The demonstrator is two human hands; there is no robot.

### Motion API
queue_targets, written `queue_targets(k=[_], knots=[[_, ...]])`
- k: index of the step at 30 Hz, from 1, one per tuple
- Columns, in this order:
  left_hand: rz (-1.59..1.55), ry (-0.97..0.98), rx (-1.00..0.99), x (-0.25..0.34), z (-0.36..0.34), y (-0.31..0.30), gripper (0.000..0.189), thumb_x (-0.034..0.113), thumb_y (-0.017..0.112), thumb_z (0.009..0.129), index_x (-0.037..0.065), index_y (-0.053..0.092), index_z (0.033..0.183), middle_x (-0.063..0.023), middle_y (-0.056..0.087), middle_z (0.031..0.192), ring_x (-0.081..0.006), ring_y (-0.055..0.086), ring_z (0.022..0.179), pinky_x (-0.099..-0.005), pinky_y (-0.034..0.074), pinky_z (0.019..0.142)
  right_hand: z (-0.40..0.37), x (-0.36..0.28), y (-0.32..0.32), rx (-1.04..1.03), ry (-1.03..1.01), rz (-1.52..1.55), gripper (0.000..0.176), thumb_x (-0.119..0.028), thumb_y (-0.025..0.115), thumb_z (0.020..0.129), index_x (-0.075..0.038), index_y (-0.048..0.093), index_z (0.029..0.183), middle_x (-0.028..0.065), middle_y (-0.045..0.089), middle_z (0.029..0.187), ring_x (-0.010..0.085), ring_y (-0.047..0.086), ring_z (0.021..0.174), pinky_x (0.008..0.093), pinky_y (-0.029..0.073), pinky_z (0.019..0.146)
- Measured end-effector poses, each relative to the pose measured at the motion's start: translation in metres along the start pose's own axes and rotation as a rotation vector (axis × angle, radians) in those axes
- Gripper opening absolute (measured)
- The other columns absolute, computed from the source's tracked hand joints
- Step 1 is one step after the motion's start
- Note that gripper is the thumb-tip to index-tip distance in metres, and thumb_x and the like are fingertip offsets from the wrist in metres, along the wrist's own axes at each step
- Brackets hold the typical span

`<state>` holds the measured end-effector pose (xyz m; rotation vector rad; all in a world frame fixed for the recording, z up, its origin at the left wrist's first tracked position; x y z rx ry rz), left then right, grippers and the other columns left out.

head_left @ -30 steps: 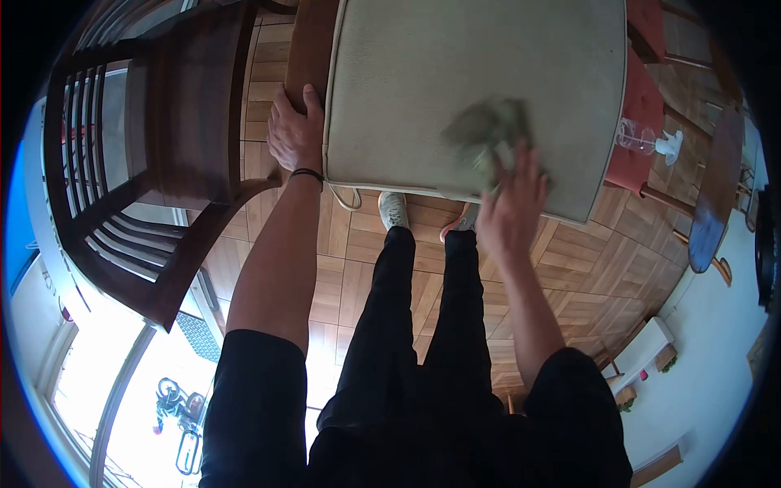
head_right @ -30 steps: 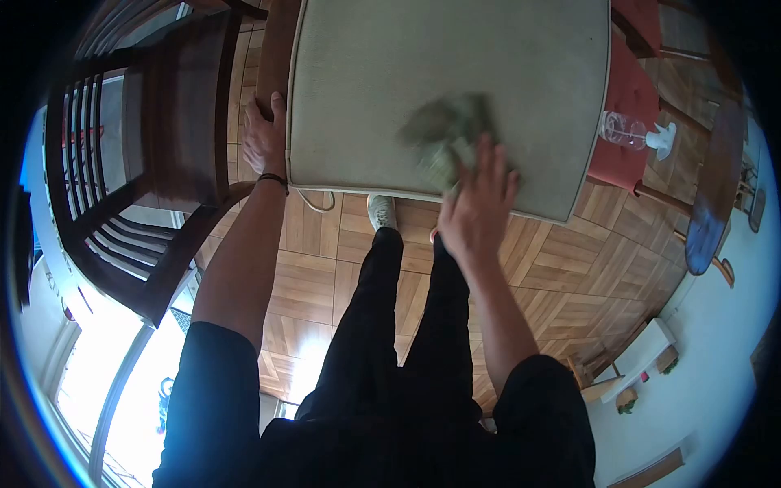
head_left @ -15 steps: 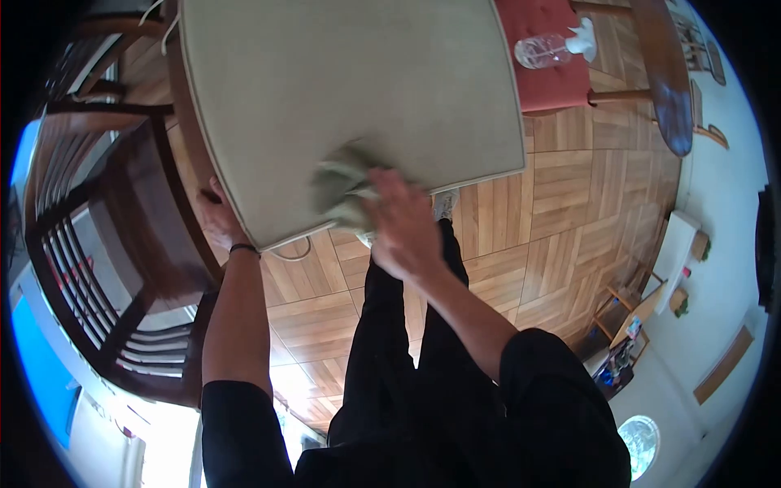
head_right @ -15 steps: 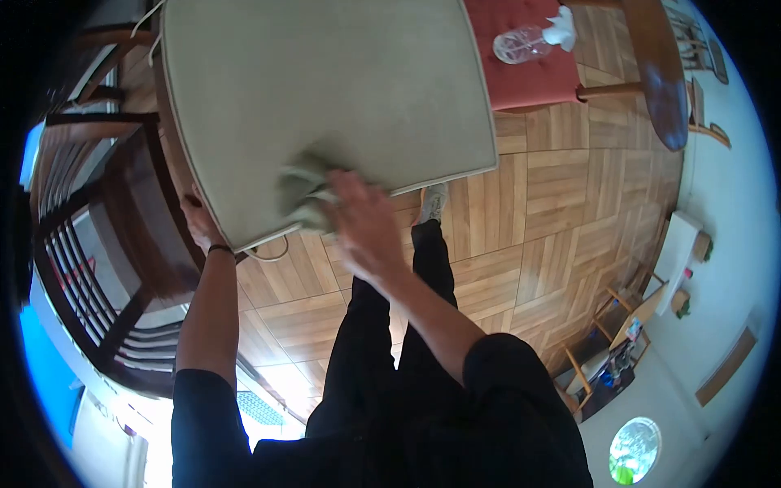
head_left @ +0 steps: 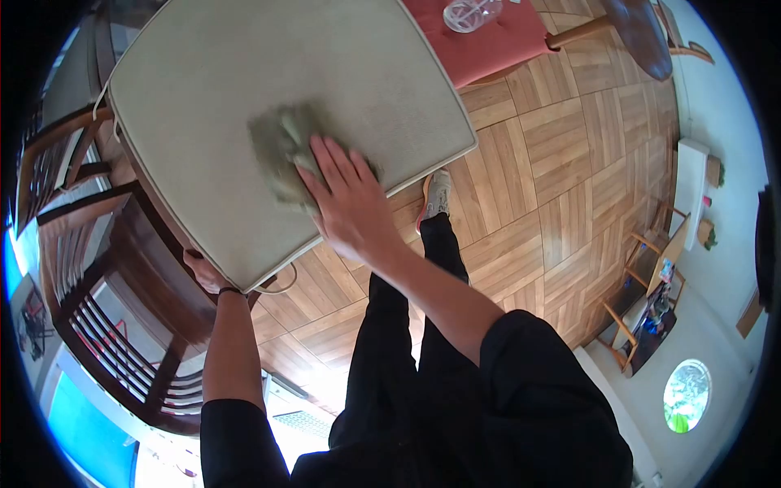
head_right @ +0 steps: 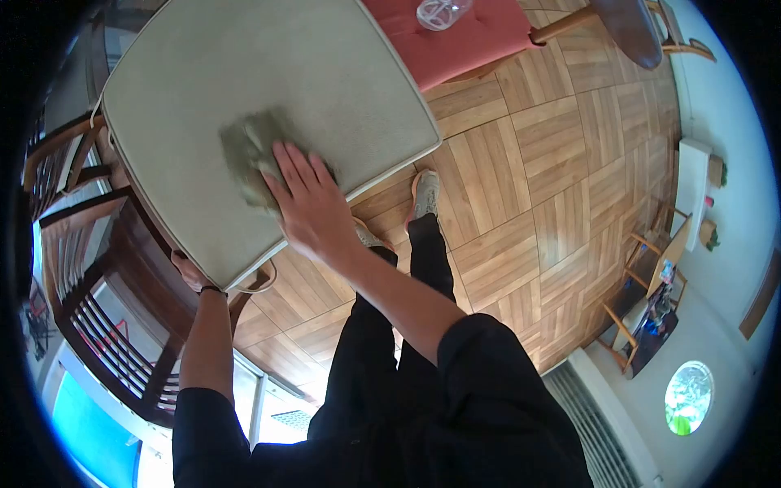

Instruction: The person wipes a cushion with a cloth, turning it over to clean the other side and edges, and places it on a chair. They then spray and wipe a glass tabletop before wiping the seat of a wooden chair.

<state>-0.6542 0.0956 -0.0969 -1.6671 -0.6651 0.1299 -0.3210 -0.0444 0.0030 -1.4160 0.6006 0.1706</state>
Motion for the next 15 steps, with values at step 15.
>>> queue_targets(k=[15], knots=[[0.035,-0.077,-0.065,0.009,-0.005,-0.006,0.064,0.048,0.062,0.089,0.015,0.045,0.14,-0.0177,0.069,0.113,-0.0354,0.068,0.1,-0.0476,0.052,0.087,-0.003,-0.031,0.04,-0.07,0.027,0.225,0.061,-0.006,0.058,0.085,-0.002,0.046,0.145,0.0173,0.03,0.161,0.0298,0.028,0.15,0.0503,0.023,0.123]])
Point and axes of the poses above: each hand's wrist, its own z-axis towards the middle knuckle, its own y-axis out of the palm, x = y × z, the point moved 6 cm from there along z, towards the middle knuckle
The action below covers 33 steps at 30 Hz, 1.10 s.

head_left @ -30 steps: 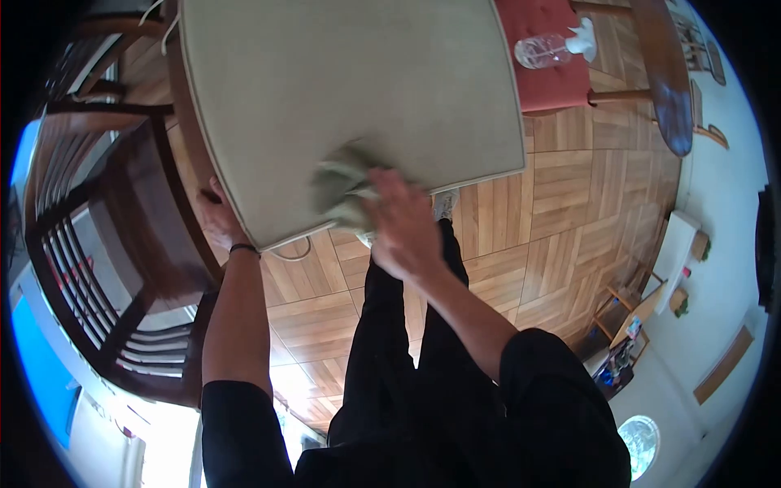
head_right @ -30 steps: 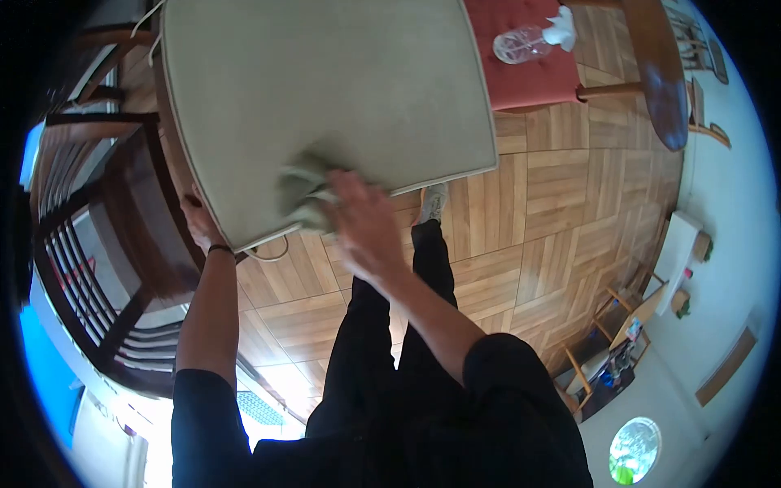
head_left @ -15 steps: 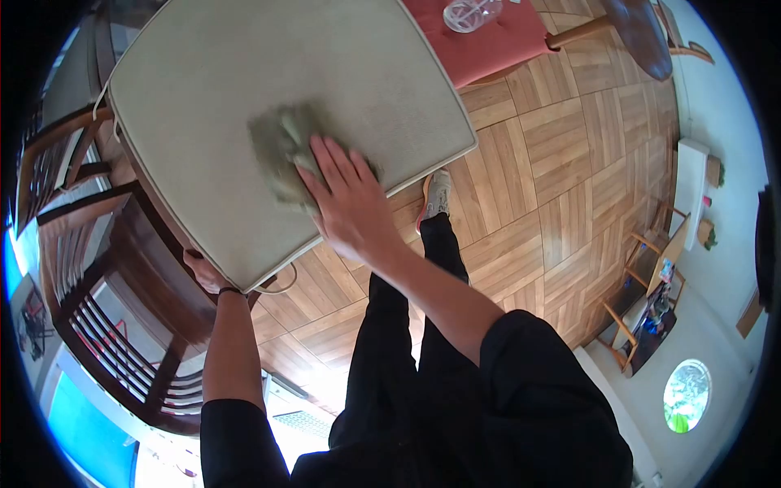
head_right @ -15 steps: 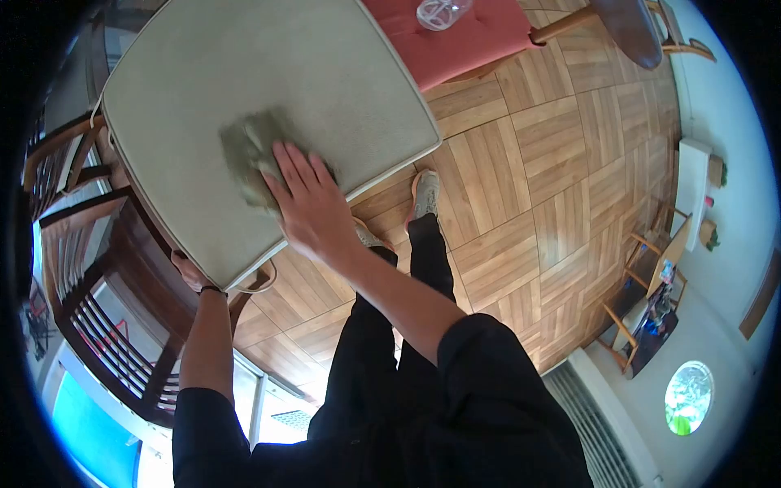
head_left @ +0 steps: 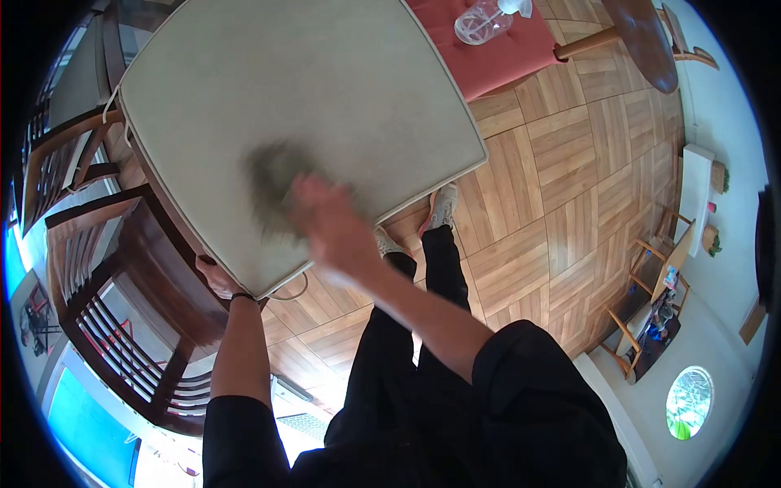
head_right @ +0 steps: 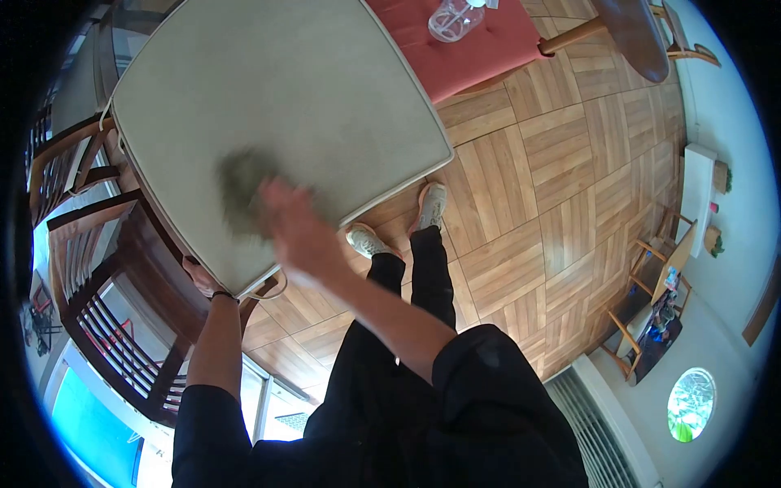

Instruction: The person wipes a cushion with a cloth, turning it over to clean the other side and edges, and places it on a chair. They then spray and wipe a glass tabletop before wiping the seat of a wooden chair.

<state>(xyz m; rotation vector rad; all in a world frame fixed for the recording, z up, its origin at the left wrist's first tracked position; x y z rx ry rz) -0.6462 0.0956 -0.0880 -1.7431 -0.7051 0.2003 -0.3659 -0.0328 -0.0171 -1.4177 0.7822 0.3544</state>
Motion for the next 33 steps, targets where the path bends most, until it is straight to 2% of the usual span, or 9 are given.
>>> queue_targets(k=[2,3,10,11,13,18,25,30,33], knots=[[0.025,0.032,0.012,-0.006,0.003,0.002,0.062,0.047,0.063,0.089,0.018,0.045,0.14,-0.018,0.07,0.112,-0.0362,0.068,0.099,-0.049,0.052,0.086,-0.018,-0.033,0.02,-0.11,-0.149,0.085,0.056,-0.008,0.061,0.085,-0.008,0.052,0.141,0.016,0.028,0.162,0.03,0.027,0.15,0.0517,0.027,0.121],[0.055,0.081,0.089,-0.008,0.005,0.003,0.045,0.045,0.059,0.094,0.017,0.048,0.128,-0.0126,0.072,0.096,-0.0356,0.069,0.083,-0.0501,0.051,0.069,-0.024,-0.031,0.028,-0.126,-0.174,0.073,0.055,-0.007,0.062,0.085,-0.01,0.054,0.14,0.0148,0.03,0.162,0.0304,0.028,0.15,0.053,0.028,0.12],[0.041,0.022,0.101,-0.001,0.0,0.004,0.061,0.065,0.042,0.097,0.013,0.05,0.127,-0.0155,0.071,0.101,-0.0396,0.068,0.089,-0.0525,0.052,0.073,0.087,0.065,-0.079,0.185,0.146,-0.528,0.06,-0.019,0.061,0.089,-0.004,0.047,0.146,0.0203,0.033,0.159,0.0353,0.03,0.148,0.0553,0.028,0.117],[-0.004,0.014,0.067,-0.004,0.003,0.005,0.066,0.058,0.058,0.091,0.012,0.047,0.138,-0.0185,0.072,0.105,-0.0385,0.07,0.093,-0.0489,0.054,0.075,0.116,0.086,-0.095,0.292,0.185,-0.522,0.061,-0.021,0.06,0.09,-0.002,0.045,0.146,0.0221,0.033,0.159,0.0369,0.031,0.148,0.0562,0.027,0.116],[0.008,0.024,0.078,0.0,-0.001,0.001,0.067,0.061,0.052,0.093,0.012,0.048,0.138,-0.0189,0.071,0.105,-0.0392,0.069,0.094,-0.0494,0.054,0.075,0.176,0.12,-0.117,0.418,0.24,-0.582,0.062,-0.027,0.058,0.093,-0.003,0.043,0.148,0.0226,0.032,0.159,0.036,0.031,0.147,0.054,0.026,0.118],[-0.008,0.063,0.179,0.01,-0.008,-0.003,0.066,0.063,0.041,0.098,0.006,0.053,0.129,-0.0229,0.069,0.11,-0.0424,0.067,0.099,-0.053,0.052,0.08,0.263,0.071,-0.081,0.38,0.105,-0.525,0.055,-0.026,0.048,0.098,-0.002,0.044,0.147,0.0227,0.039,0.155,0.0362,0.037,0.144,0.0515,0.026,0.119],[-0.013,0.026,0.14,0.011,-0.009,-0.001,0.057,0.055,0.048,0.097,0.006,0.054,0.126,-0.0228,0.066,0.111,-0.0422,0.065,0.099,-0.0542,0.05,0.078,0.108,-0.097,0.042,-0.174,-0.394,-0.142,0.047,-0.014,0.058,0.088,-0.007,0.058,0.134,0.0195,0.037,0.157,0.0328,0.034,0.147,0.0544,0.028,0.118],[-0.015,0.11,0.211,0.01,-0.008,-0.002,0.055,0.048,0.052,0.097,0.003,0.054,0.129,-0.0224,0.066,0.113,-0.0426,0.064,0.098,-0.0529,0.051,0.08,0.056,-0.014,-0.014,-0.113,0.038,-0.335,0.055,0.0,0.063,0.077,-0.007,0.06,0.132,0.0214,0.041,0.153,0.0411,0.038,0.142,0.0594,0.034,0.107],[-0.026,0.187,0.268,0.014,-0.01,-0.007,0.054,0.044,0.053,0.097,0.001,0.056,0.129,-0.0211,0.066,0.11,-0.0401,0.064,0.098,-0.05,0.051,0.084,0.112,0.04,-0.069,0.097,0.151,-0.573,0.066,-0.009,0.059,0.087,-0.003,0.039,0.149,0.0246,0.031,0.158,0.0422,0.029,0.146,0.0587,0.029,0.113]])
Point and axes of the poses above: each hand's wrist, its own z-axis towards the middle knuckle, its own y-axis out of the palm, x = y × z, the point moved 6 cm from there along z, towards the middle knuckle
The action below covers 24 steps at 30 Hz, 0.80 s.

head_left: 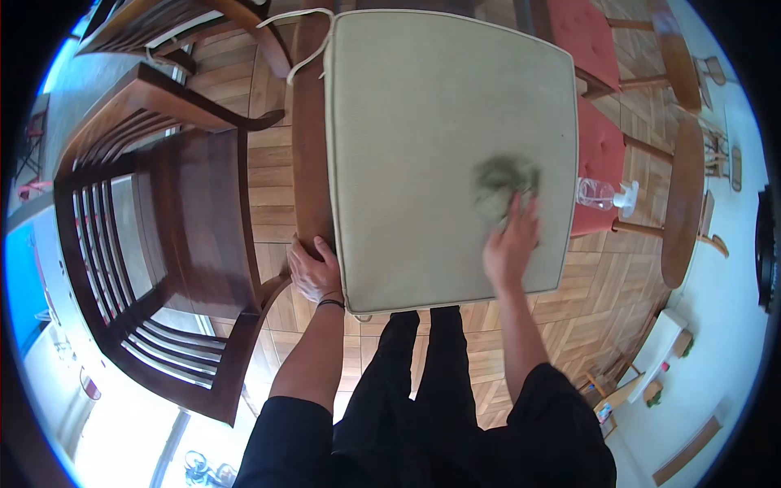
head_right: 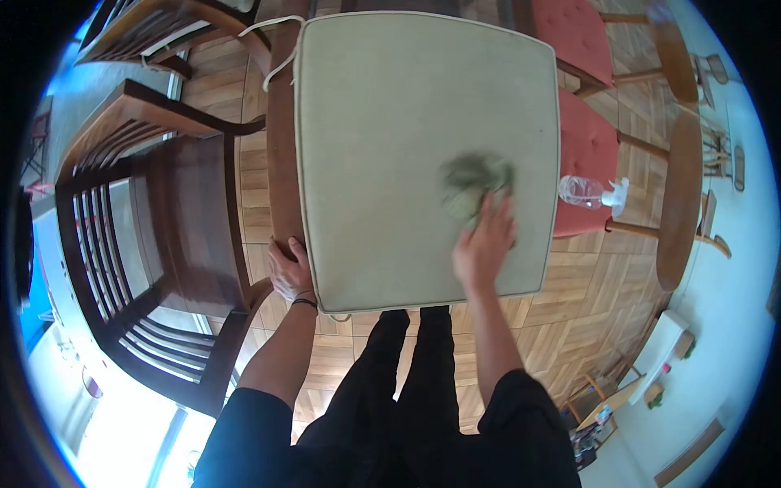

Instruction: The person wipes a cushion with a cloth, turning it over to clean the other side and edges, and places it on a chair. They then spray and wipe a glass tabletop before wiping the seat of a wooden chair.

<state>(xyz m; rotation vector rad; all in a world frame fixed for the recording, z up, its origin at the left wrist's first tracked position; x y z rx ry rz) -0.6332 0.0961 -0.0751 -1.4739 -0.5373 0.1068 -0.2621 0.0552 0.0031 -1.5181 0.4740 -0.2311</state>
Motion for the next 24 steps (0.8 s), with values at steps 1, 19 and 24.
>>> queue_targets(k=[1,19,24], knots=[[0.008,0.004,0.008,0.002,0.001,-0.001,0.054,0.043,0.054,0.097,0.0,0.056,0.129,-0.0209,0.066,0.109,-0.0396,0.064,0.098,-0.0494,0.05,0.085,0.034,0.012,0.005,0.04,0.045,-0.022,0.066,-0.014,0.058,0.09,-0.002,0.035,0.151,0.0246,0.03,0.158,0.0411,0.028,0.147,0.0582,0.027,0.115],[0.026,-0.036,-0.068,0.001,0.001,-0.003,0.056,0.045,0.053,0.096,0.007,0.052,0.136,-0.0162,0.064,0.112,-0.0353,0.062,0.102,-0.0493,0.046,0.086,-0.012,-0.085,0.002,-0.219,-0.202,0.0,0.063,-0.007,0.059,0.084,0.0,0.045,0.145,0.0246,0.033,0.157,0.0383,0.03,0.148,0.0604,0.023,0.116],[0.036,-0.056,-0.075,0.005,0.003,-0.009,0.057,0.046,0.053,0.095,0.008,0.052,0.137,-0.0154,0.064,0.109,-0.0341,0.062,0.1,-0.0482,0.046,0.085,0.123,-0.023,0.032,0.091,0.059,-0.028,0.064,-0.023,0.048,0.098,0.0,0.029,0.155,0.0288,0.029,0.157,0.0415,0.028,0.147,0.0557,0.024,0.118]])
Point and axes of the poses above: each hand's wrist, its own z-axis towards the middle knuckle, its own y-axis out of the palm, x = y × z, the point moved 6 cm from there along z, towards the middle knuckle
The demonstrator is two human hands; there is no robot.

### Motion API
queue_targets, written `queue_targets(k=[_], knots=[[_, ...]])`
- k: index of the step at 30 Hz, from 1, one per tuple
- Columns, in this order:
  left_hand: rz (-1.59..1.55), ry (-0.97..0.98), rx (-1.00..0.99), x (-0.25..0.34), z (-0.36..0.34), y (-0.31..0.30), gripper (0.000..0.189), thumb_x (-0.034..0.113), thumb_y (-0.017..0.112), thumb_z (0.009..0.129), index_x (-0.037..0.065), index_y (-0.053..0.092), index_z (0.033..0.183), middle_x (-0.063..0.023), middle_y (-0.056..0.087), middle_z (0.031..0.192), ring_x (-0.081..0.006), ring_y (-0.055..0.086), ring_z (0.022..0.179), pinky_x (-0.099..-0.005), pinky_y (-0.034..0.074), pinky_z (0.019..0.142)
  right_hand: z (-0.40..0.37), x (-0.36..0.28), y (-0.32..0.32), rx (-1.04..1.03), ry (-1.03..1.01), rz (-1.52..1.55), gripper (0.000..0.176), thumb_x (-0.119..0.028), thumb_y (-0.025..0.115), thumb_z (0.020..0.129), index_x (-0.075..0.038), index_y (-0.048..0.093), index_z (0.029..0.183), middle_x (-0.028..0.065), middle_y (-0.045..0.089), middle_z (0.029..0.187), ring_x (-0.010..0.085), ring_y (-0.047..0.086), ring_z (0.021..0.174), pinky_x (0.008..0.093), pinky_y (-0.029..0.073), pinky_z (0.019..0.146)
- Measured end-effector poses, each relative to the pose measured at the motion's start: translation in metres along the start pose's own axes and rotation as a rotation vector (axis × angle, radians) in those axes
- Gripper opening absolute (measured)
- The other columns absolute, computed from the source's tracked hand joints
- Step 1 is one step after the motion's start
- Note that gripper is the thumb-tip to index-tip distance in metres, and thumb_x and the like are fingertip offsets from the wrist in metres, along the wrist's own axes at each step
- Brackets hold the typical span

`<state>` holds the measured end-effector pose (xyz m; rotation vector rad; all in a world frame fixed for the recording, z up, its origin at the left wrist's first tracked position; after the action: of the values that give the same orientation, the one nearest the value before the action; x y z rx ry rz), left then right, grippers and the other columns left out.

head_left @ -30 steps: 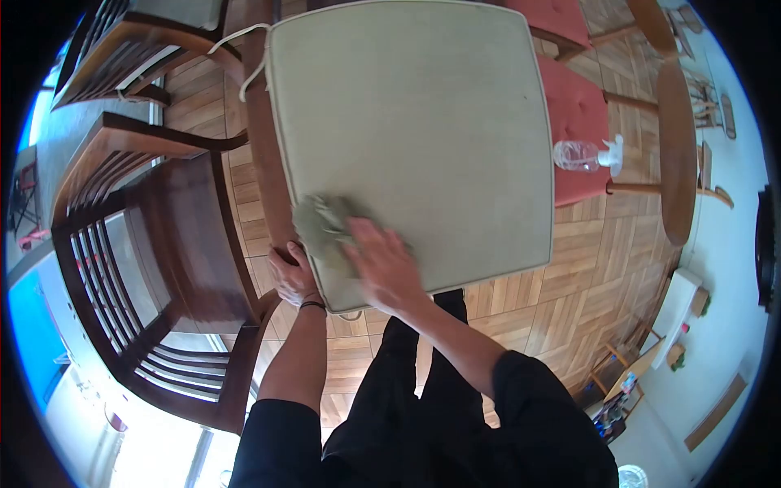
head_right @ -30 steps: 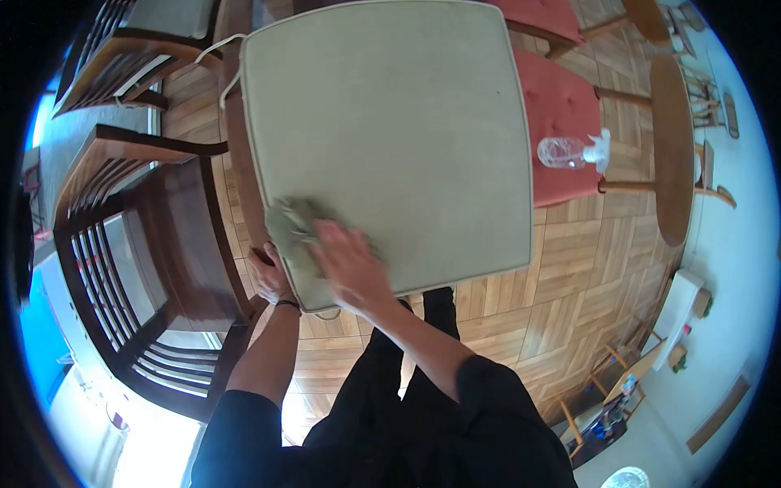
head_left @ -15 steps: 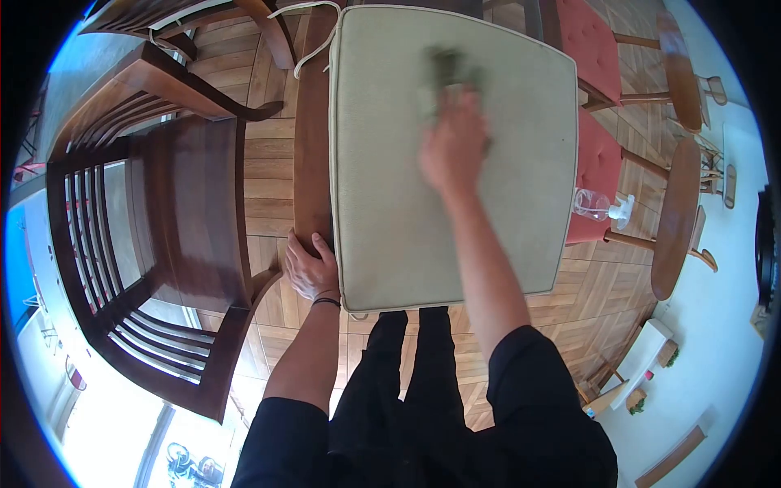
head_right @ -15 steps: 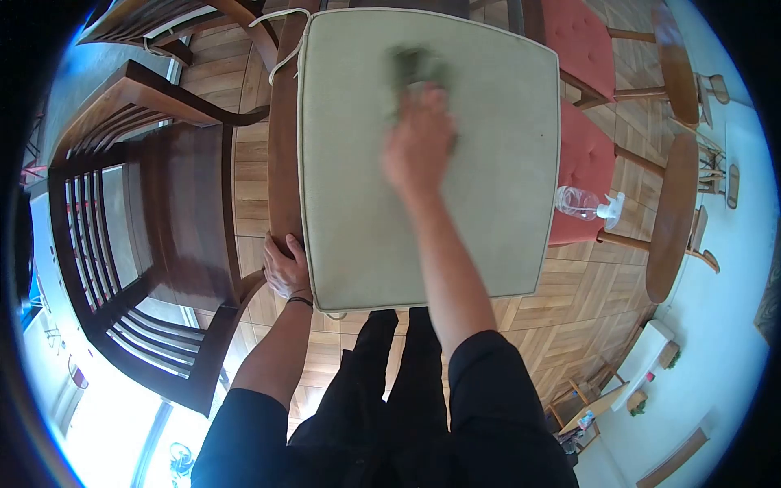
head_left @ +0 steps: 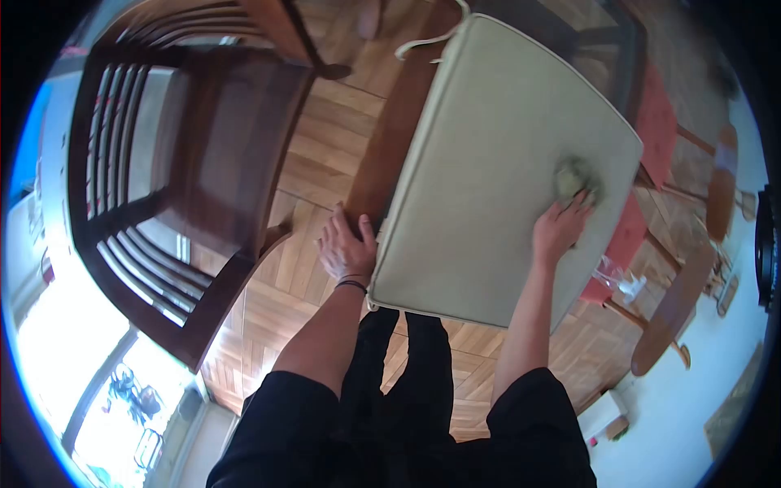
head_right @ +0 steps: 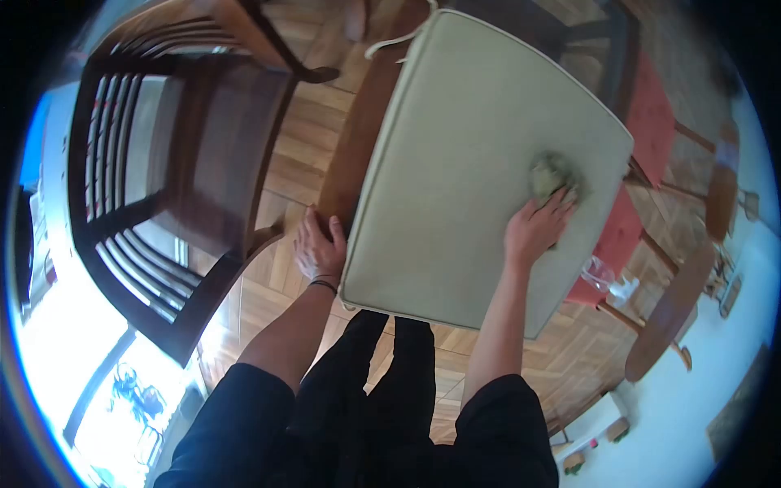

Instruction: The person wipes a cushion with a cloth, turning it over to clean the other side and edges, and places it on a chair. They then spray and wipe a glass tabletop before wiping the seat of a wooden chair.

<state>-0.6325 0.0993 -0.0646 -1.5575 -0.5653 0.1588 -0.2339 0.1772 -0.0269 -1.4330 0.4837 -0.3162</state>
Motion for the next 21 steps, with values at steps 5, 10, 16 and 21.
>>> queue_targets(k=[5,10,16,21], knots=[[-0.046,0.018,-0.007,0.004,0.003,-0.005,0.055,0.043,0.053,0.095,0.006,0.052,0.137,-0.0156,0.064,0.107,-0.0341,0.062,0.099,-0.0476,0.045,0.083,0.055,-0.139,0.02,0.061,-0.22,0.001,0.063,-0.03,0.053,0.098,-0.002,0.036,0.152,0.0265,0.037,0.154,0.0406,0.033,0.145,0.0538,0.029,0.117],[-0.006,0.03,-0.007,0.003,0.002,0.001,0.056,0.041,0.054,0.096,0.005,0.051,0.139,-0.0172,0.064,0.107,-0.0367,0.061,0.099,-0.0499,0.045,0.085,0.011,-0.229,-0.004,-0.067,-0.43,0.135,0.069,-0.026,0.068,0.088,-0.009,0.041,0.149,0.0203,0.036,0.157,0.0351,0.03,0.148,0.0543,0.027,0.118],[-0.007,0.028,-0.031,-0.001,0.001,0.006,0.058,0.039,0.052,0.096,0.006,0.047,0.144,-0.0214,0.062,0.11,-0.0413,0.059,0.103,-0.0514,0.045,0.088,0.019,-0.222,-0.006,-0.125,-0.388,0.248,0.068,-0.025,0.069,0.078,-0.011,0.05,0.142,0.0185,0.036,0.158,0.0329,0.035,0.147,0.0539,0.027,0.116],[-0.003,-0.03,-0.193,0.005,0.004,0.004,0.066,0.042,0.05,0.098,0.007,0.036,0.152,-0.0239,0.058,0.117,-0.0413,0.056,0.109,-0.0513,0.042,0.093,0.015,-0.21,0.015,-0.061,-0.374,0.379,0.059,-0.029,0.055,0.081,-0.011,0.057,0.137,0.0188,0.041,0.155,0.0359,0.041,0.142,0.0526,0.025,0.117]])
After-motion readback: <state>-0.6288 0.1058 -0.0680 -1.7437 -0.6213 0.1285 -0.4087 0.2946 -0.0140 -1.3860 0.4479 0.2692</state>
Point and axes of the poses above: each hand's wrist, its own z-axis towards the middle knuckle, its own y-axis out of the palm, x = y × z, the point moved 6 cm from there along z, towards the middle knuckle
